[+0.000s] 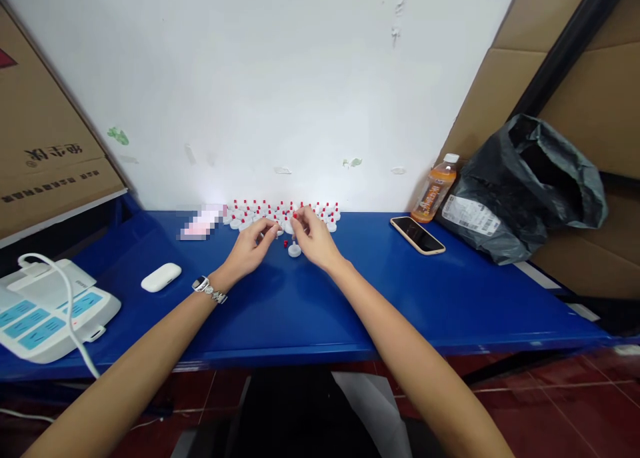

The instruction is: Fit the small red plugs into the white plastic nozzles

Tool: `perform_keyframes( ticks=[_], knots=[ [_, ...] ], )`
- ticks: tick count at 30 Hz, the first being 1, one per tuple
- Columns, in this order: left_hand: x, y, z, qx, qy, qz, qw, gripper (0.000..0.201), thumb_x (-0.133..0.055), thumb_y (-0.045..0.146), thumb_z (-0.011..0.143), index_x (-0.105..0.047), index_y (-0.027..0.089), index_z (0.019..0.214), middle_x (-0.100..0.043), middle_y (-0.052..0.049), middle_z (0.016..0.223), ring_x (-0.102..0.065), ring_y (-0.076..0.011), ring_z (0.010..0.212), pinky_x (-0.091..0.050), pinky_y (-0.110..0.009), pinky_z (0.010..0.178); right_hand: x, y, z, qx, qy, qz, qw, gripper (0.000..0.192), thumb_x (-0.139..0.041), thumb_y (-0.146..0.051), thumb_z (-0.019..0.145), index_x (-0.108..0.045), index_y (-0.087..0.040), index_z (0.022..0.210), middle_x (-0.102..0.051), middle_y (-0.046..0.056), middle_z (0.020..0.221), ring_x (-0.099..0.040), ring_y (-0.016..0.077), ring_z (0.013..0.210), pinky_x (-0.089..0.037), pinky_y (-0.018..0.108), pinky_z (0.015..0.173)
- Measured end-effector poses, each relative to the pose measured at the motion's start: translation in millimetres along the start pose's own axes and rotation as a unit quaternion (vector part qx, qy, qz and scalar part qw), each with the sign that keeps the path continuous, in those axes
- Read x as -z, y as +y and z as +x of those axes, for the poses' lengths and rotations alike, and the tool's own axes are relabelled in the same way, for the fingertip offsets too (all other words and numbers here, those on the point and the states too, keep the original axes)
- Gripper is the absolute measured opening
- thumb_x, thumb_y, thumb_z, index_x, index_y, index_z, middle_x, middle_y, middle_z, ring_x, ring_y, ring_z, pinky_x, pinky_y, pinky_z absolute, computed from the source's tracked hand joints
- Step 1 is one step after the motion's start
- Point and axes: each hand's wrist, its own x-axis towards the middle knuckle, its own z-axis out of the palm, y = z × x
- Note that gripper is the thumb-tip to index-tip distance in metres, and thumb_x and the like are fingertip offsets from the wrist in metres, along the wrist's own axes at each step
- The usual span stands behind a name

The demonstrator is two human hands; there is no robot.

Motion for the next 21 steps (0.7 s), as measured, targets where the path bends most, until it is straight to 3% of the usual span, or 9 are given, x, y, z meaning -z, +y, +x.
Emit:
perform_keyframes(
  ticks=[4, 9, 12, 15, 18, 21],
  knots=[
    [-4.6, 6, -3, -0.004, -0.021, -0.034, 0.999, 0.032, -0.039, 0.045, 0.104, -0.053, 0.02, 0.09, -0.059, 0.0, 0.082, -0.053, -0.0141, 0.074, -0.041, -0.028, 0.071, -8, -9, -13, 0.015, -0.052, -0.042, 0.998, 0.028, -0.037, -0.043, 0.101, -0.047, -0.023, 0.084, -0.05, -0.002, 0.074, -0.048, 0.0137, 0.068, -0.039, 0.026, 0.066],
    [-7.5, 6, -5, 0.019, -0.054, -0.069, 0.996, 0.042, -0.032, 0.052, 0.104, -0.04, 0.021, 0.077, -0.047, 0.002, 0.07, -0.044, -0.0133, 0.065, -0.036, -0.029, 0.065, -11, -11, -15, 0.018, -0.089, -0.066, 0.994, 0.032, -0.047, -0.041, 0.097, -0.049, -0.021, 0.072, -0.055, -0.002, 0.068, -0.047, 0.0119, 0.062, -0.036, 0.025, 0.062],
    [-10.9, 5, -6, 0.05, -0.09, -0.131, 0.986, 0.048, -0.027, 0.057, 0.104, -0.042, 0.02, 0.077, -0.045, 0.001, 0.068, -0.041, -0.0137, 0.063, -0.035, -0.029, 0.062, -12, -9, -14, 0.02, -0.088, -0.056, 0.994, 0.044, -0.042, -0.048, 0.1, -0.054, -0.019, 0.07, -0.06, 0.0, 0.068, -0.051, 0.0127, 0.063, -0.038, 0.025, 0.063],
    [-15.6, 6, -7, 0.065, -0.112, -0.162, 0.978, 0.045, -0.029, 0.057, 0.103, -0.042, 0.021, 0.079, -0.045, 0.002, 0.068, -0.042, -0.013, 0.062, -0.036, -0.028, 0.061, -13, -9, -15, -0.017, -0.045, -0.032, 0.998, 0.06, -0.029, -0.06, 0.102, -0.052, -0.019, 0.064, -0.059, 0.001, 0.063, -0.054, 0.014, 0.062, -0.04, 0.026, 0.064],
    [-19.3, 5, -8, 0.041, -0.095, -0.132, 0.986, 0.041, -0.034, 0.055, 0.103, -0.042, 0.021, 0.081, -0.047, 0.003, 0.068, -0.043, -0.0127, 0.062, -0.036, -0.028, 0.061, -16, -8, -16, -0.07, -0.026, -0.017, 0.997, 0.065, -0.026, -0.067, 0.1, -0.049, -0.02, 0.062, -0.054, 0.001, 0.058, -0.052, 0.0146, 0.059, -0.039, 0.027, 0.061],
    [-22.8, 2, -7, 0.031, -0.058, -0.13, 0.989, 0.043, -0.033, 0.056, 0.103, -0.05, 0.02, 0.088, -0.054, -0.001, 0.077, -0.048, -0.0142, 0.069, -0.04, -0.028, 0.065, -19, -5, -16, -0.054, -0.052, -0.011, 0.997, 0.056, -0.029, -0.065, 0.1, -0.054, -0.021, 0.076, -0.058, 0.0, 0.067, -0.053, 0.0151, 0.064, -0.039, 0.026, 0.063]
  ],
)
